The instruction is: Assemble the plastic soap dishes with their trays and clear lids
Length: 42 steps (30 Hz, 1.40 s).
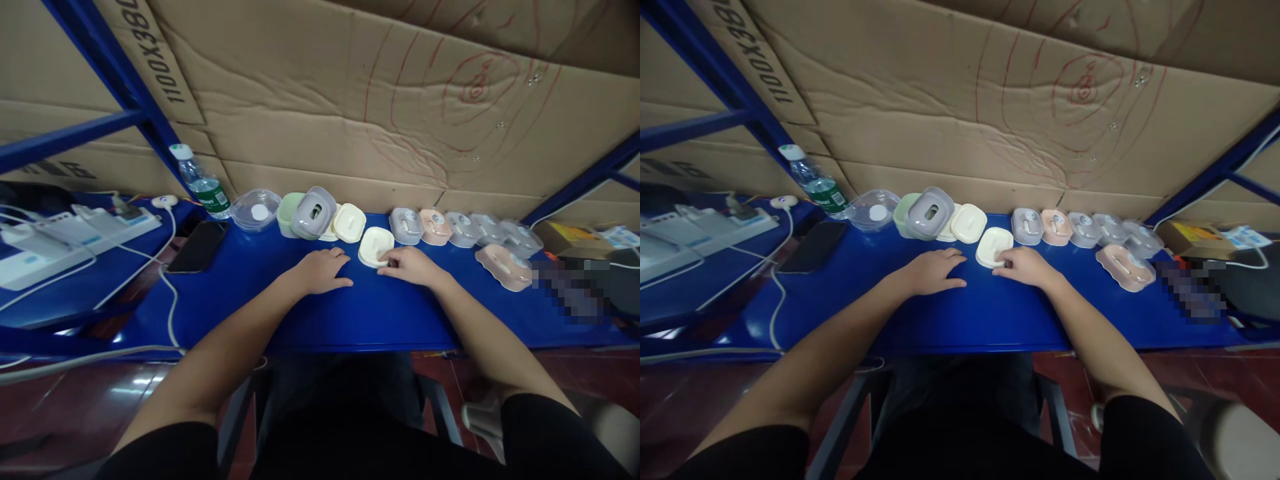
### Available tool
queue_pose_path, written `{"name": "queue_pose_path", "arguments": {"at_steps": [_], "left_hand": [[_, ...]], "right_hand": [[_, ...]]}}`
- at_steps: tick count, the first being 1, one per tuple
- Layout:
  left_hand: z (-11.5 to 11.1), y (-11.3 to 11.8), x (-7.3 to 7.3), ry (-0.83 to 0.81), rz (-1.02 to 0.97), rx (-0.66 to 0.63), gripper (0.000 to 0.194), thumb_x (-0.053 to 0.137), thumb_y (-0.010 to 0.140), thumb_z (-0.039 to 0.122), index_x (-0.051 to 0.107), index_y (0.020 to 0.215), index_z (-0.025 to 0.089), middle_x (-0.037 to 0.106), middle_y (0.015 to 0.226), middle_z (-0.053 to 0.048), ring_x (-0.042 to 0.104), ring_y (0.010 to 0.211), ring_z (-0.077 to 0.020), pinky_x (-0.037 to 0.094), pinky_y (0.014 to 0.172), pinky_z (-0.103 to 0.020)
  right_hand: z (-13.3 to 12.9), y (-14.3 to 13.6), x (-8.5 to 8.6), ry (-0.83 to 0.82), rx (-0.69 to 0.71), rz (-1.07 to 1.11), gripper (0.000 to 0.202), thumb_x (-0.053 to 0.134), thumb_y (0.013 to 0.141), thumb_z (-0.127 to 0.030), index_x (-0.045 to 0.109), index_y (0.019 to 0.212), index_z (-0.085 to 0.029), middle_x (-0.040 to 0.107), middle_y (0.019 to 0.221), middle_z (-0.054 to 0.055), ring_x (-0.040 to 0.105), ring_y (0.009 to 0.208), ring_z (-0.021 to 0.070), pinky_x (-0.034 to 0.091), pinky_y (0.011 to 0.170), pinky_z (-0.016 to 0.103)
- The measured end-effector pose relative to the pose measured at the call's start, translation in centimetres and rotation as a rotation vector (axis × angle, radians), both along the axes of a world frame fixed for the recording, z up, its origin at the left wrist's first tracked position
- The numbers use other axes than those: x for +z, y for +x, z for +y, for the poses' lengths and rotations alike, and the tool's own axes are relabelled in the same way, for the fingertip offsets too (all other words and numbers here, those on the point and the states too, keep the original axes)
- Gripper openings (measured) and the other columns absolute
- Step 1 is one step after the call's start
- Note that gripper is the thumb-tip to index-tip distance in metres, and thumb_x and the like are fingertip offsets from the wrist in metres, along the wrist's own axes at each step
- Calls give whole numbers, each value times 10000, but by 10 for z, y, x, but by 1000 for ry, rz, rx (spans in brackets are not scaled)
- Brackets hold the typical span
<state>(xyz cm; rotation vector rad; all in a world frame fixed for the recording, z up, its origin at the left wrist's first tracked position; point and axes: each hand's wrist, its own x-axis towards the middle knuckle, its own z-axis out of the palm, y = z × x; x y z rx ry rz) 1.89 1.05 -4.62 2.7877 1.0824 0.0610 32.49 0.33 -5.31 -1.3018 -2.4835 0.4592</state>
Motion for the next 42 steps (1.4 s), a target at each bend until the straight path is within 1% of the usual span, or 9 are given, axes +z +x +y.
{"name": "queue_pose_path", "arguments": {"at_steps": [4,10,17,23,28,31,34,38,42], "left_hand": [[6,-8,1,-32,-51,-1,573,598,986,634,658,1298,157,698,1366,-171,708,1161,-333,528,956,-405],[10,-14,10,-106,-99,93,450,650,940,615,679,1082,189,751,1195,-121,708,1106,-309,516,891,-381],[11,-11,8,-107,-127,105,418,651,941,586,701,1107,205,764,1216,-120,712,1140,-319,535,915,-407],[11,-10,9,5,-260,86,336,655,969,495,724,1137,213,803,1198,-106,749,1114,-288,555,894,-391],[17,-17,17,261,-590,162,291,624,1001,450,761,1120,222,812,898,-52,751,826,-203,544,750,-329],[31,-37,24,516,-735,339,287,585,1007,425,765,1074,213,797,943,-82,729,874,-221,550,844,-368],[49,-67,29,648,-726,687,246,580,976,360,764,1052,216,775,1103,-125,691,1101,-304,503,1021,-470],[69,-102,21,509,-558,1042,302,628,911,328,773,1149,213,649,1457,-172,530,1406,-400,366,1189,-586],[79,-115,1,357,-440,1103,406,690,882,491,781,1159,208,565,1572,-210,450,1481,-451,244,1247,-676]], "right_hand": [[-20,-24,6,-122,227,217,511,798,928,-561,766,1319,-234,798,844,19,711,690,178,557,705,324],[-4,-7,0,203,91,179,481,732,987,-527,750,1366,-232,769,1265,149,734,1132,319,590,1014,531],[13,12,-18,119,141,131,431,691,1020,-516,759,1356,-255,651,1507,162,658,1367,344,532,1166,593],[9,9,-16,80,109,139,457,708,998,-560,765,1340,-262,625,1537,159,640,1398,359,514,1194,608],[10,9,-14,42,75,123,498,696,991,-597,763,1344,-253,623,1535,166,642,1397,374,508,1198,622],[10,10,-15,27,77,126,506,698,988,-601,761,1348,-251,629,1528,166,652,1382,374,512,1194,619],[11,10,-16,24,79,129,500,695,988,-600,765,1341,-254,639,1518,162,661,1369,375,517,1190,614],[11,12,-16,16,74,114,498,686,993,-605,764,1343,-259,632,1532,160,655,1376,373,509,1196,614],[11,13,-17,20,73,111,495,691,989,-605,761,1349,-273,631,1537,153,653,1380,375,506,1198,621]]}}
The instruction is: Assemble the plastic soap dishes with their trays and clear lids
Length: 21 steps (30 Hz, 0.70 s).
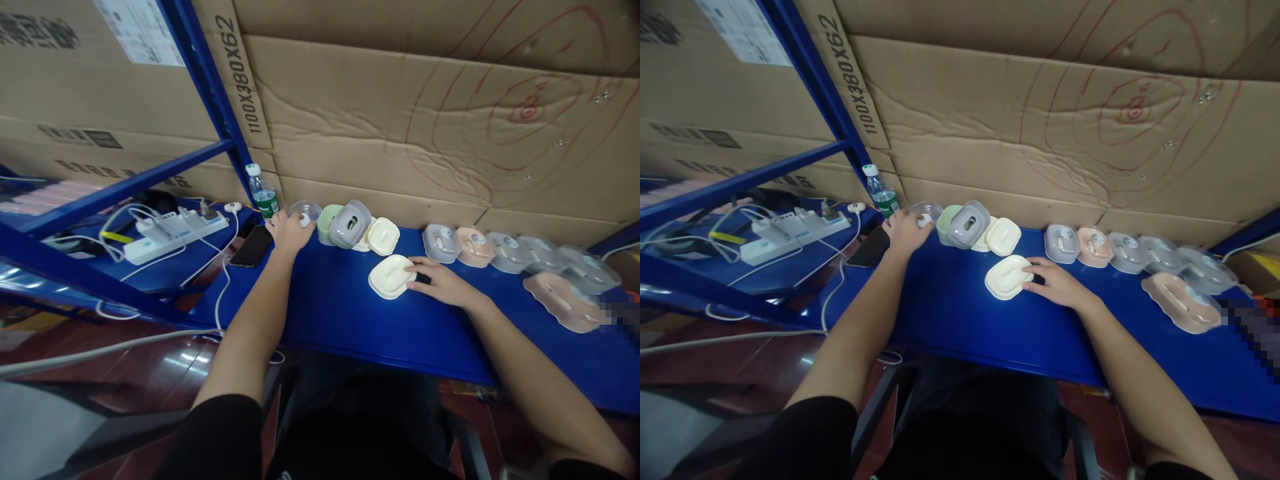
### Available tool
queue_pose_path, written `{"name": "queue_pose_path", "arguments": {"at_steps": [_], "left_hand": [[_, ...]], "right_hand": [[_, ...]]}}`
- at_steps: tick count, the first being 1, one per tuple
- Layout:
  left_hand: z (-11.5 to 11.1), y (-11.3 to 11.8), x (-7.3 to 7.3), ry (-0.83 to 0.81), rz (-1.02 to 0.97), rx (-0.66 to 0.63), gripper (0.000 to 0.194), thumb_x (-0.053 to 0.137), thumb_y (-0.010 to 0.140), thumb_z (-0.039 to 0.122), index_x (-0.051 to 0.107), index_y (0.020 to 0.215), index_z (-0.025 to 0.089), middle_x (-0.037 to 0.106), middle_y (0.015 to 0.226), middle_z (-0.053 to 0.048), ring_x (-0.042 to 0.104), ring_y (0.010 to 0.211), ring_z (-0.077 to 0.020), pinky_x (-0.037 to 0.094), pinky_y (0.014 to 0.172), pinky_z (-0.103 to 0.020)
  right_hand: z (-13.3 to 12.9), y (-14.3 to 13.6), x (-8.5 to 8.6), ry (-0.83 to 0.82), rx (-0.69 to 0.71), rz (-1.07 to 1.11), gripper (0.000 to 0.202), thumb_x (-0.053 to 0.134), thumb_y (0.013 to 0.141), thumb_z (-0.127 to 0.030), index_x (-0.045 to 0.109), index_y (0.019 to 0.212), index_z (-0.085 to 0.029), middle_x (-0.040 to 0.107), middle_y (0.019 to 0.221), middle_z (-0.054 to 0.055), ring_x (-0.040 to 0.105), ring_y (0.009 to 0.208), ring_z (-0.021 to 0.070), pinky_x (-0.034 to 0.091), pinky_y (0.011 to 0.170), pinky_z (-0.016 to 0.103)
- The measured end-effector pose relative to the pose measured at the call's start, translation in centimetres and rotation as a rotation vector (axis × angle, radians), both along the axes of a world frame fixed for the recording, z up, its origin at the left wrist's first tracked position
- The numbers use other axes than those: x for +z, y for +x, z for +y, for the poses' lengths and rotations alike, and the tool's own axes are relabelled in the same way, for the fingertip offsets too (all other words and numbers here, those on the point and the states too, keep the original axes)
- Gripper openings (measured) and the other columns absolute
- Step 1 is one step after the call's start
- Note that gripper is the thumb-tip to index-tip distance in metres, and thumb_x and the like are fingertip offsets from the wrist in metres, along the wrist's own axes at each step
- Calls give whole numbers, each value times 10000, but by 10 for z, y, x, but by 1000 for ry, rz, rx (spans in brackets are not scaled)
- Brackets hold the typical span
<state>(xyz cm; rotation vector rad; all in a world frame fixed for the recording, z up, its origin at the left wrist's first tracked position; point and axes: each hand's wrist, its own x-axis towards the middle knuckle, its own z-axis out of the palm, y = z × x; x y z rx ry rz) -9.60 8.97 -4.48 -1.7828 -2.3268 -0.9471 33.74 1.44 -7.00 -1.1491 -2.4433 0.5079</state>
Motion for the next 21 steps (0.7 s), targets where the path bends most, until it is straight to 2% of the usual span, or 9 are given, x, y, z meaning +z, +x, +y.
{"name": "queue_pose_path", "arguments": {"at_steps": [2,4,9,11,13,15,16,19,21], "left_hand": [[3,-2,-7,-5,5,-31,457,714,861,553,781,1149,206,539,1599,-226,426,1497,-471,199,1250,-714],[4,-1,-8,40,-2,-50,450,728,851,538,778,1153,208,535,1607,-229,409,1510,-481,190,1243,-731],[-3,9,6,250,-49,-131,364,607,966,475,753,1205,242,614,1535,-169,472,1486,-390,272,1249,-627],[-10,19,15,264,-43,-278,412,562,1004,507,728,1264,234,642,1500,-158,518,1451,-351,326,1241,-556],[-19,31,22,204,15,-506,512,597,988,575,692,1351,227,649,1500,-150,546,1430,-337,358,1233,-511],[-26,42,25,110,116,-683,642,710,908,644,676,1395,227,610,1554,-160,526,1458,-364,350,1244,-529],[-30,48,25,71,163,-722,673,764,868,647,684,1390,229,572,1595,-171,504,1482,-384,336,1250,-554],[-35,58,23,15,225,-702,565,834,849,547,726,1301,227,487,1668,-193,464,1525,-412,319,1251,-604],[-35,61,20,26,197,-643,462,841,859,475,735,1229,221,492,1666,-188,479,1520,-408,332,1247,-603]], "right_hand": [[0,0,0,8,4,1,490,698,987,-598,762,1349,-275,638,1530,151,658,1375,377,512,1193,624],[0,0,0,18,16,0,489,705,985,-588,760,1356,-274,643,1524,151,662,1370,375,519,1189,624],[0,0,0,35,30,2,491,733,972,-565,748,1381,-294,648,1521,134,663,1369,371,534,1178,621],[-1,-1,1,34,34,-4,506,740,965,-570,742,1390,-294,647,1522,133,663,1370,370,525,1185,627],[-1,-1,2,32,33,-13,518,739,964,-581,738,1397,-296,645,1527,134,659,1375,368,516,1194,630],[-2,-2,4,29,32,-26,526,738,963,-588,735,1402,-298,645,1529,131,653,1385,368,515,1197,624],[-2,-2,4,29,31,-30,528,740,963,-589,734,1404,-299,646,1528,129,651,1388,369,517,1196,622],[-2,-2,4,37,35,-19,528,742,963,-580,735,1403,-290,647,1528,130,651,1387,372,517,1196,627],[-2,-2,3,44,37,-8,516,742,966,-569,735,1402,-293,649,1526,127,655,1382,369,516,1197,632]]}}
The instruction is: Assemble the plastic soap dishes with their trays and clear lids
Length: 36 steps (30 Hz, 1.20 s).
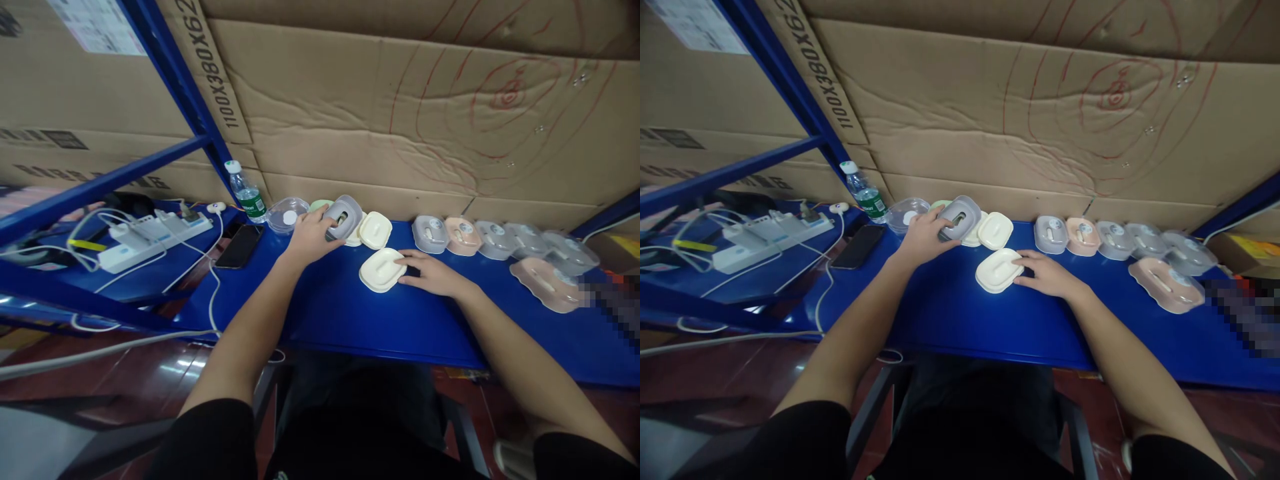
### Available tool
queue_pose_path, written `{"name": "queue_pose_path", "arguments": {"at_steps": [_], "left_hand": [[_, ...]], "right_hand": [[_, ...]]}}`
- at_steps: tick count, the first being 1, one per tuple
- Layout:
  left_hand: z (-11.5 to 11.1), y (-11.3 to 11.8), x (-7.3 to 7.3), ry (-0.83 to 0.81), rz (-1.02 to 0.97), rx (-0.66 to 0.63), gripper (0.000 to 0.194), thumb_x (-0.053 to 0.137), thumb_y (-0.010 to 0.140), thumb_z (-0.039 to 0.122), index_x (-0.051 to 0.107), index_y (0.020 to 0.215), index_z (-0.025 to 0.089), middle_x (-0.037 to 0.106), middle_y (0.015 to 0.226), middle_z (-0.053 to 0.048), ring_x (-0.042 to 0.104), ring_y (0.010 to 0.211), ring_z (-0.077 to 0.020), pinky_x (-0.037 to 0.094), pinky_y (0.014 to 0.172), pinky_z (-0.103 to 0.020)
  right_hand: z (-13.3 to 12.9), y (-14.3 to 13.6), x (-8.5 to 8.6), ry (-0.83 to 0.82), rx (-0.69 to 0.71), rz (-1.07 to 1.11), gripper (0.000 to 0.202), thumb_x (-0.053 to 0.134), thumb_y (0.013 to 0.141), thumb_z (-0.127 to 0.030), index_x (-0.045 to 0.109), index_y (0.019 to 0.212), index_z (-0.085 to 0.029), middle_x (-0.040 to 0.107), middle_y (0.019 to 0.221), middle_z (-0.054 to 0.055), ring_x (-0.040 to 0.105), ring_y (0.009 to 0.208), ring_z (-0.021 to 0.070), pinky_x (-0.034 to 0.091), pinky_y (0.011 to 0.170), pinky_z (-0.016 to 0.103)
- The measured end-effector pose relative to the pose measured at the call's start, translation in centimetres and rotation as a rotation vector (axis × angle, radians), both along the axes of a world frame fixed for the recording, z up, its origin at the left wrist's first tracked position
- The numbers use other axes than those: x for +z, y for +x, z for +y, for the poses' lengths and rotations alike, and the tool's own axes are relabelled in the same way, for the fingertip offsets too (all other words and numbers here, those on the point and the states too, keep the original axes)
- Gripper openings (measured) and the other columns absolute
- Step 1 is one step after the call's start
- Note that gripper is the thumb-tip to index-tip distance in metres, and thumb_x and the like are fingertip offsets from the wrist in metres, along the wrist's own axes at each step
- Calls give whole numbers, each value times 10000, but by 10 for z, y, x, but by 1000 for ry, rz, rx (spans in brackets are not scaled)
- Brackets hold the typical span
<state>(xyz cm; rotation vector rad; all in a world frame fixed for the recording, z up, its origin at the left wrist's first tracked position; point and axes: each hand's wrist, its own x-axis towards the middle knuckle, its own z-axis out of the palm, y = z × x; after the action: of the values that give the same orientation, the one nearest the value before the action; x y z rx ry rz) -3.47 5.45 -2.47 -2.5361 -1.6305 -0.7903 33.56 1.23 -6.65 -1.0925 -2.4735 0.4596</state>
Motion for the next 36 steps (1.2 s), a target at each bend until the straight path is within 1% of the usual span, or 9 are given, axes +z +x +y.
{"name": "queue_pose_path", "arguments": {"at_steps": [5,14,17,20,23,27,30,33,36], "left_hand": [[8,1,-8,34,-151,167,376,873,833,402,700,1114,224,495,1667,-179,512,1491,-419,342,1237,-629],[16,-5,-10,185,-385,287,277,771,894,428,659,1070,245,627,1529,-159,531,1493,-346,395,1218,-538],[13,-7,-6,218,-490,229,249,687,924,481,617,956,244,726,1358,-136,643,1346,-317,477,1130,-475],[5,-4,-1,200,-604,96,450,553,943,683,527,817,252,785,1170,-123,721,1162,-296,546,1002,-434],[-11,8,6,154,-683,-102,661,393,914,887,473,740,254,796,1041,-138,742,1077,-308,568,903,-434],[-35,31,13,-126,-702,-308,717,386,924,906,513,697,238,757,801,-99,729,821,-251,563,740,-385],[-46,45,12,-392,-667,-346,715,383,960,866,567,696,227,673,619,-55,642,595,-193,512,600,-342],[-50,52,8,-606,-635,-356,693,371,982,844,559,719,231,605,530,-31,634,511,-186,470,521,-320],[-51,53,9,-746,-588,-384,683,320,1012,819,606,834,225,630,551,-27,675,498,-192,470,498,-310]], "right_hand": [[0,-1,0,7,5,5,491,746,968,-545,740,1395,-302,669,1501,122,670,1360,365,527,1184,637],[3,2,-5,14,-15,4,495,758,958,-521,737,1401,-300,673,1502,120,675,1360,361,545,1169,608],[1,1,-3,28,-12,-9,489,738,973,-525,731,1403,-293,667,1504,126,681,1346,351,549,1161,593],[-6,-8,5,75,-31,-90,511,738,967,-566,750,1372,-256,709,1409,158,713,1261,371,588,1087,579],[-15,-21,12,123,-57,-178,523,767,929,-626,788,1287,-244,781,1162,148,756,1085,372,618,950,533],[-22,-32,14,53,-94,-129,534,762,908,-691,785,1226,-263,794,950,72,767,863,291,595,759,415],[-21,-28,16,27,-231,26,675,803,819,-762,736,1257,-252,753,808,30,707,686,240,550,640,374],[-19,-19,19,101,-334,240,794,815,781,-793,666,1331,-240,764,932,72,704,747,259,576,672,399],[-17,-15,20,102,-284,402,676,713,882,-792,680,1266,-237,774,1044,90,729,871,278,611,787,436]]}}
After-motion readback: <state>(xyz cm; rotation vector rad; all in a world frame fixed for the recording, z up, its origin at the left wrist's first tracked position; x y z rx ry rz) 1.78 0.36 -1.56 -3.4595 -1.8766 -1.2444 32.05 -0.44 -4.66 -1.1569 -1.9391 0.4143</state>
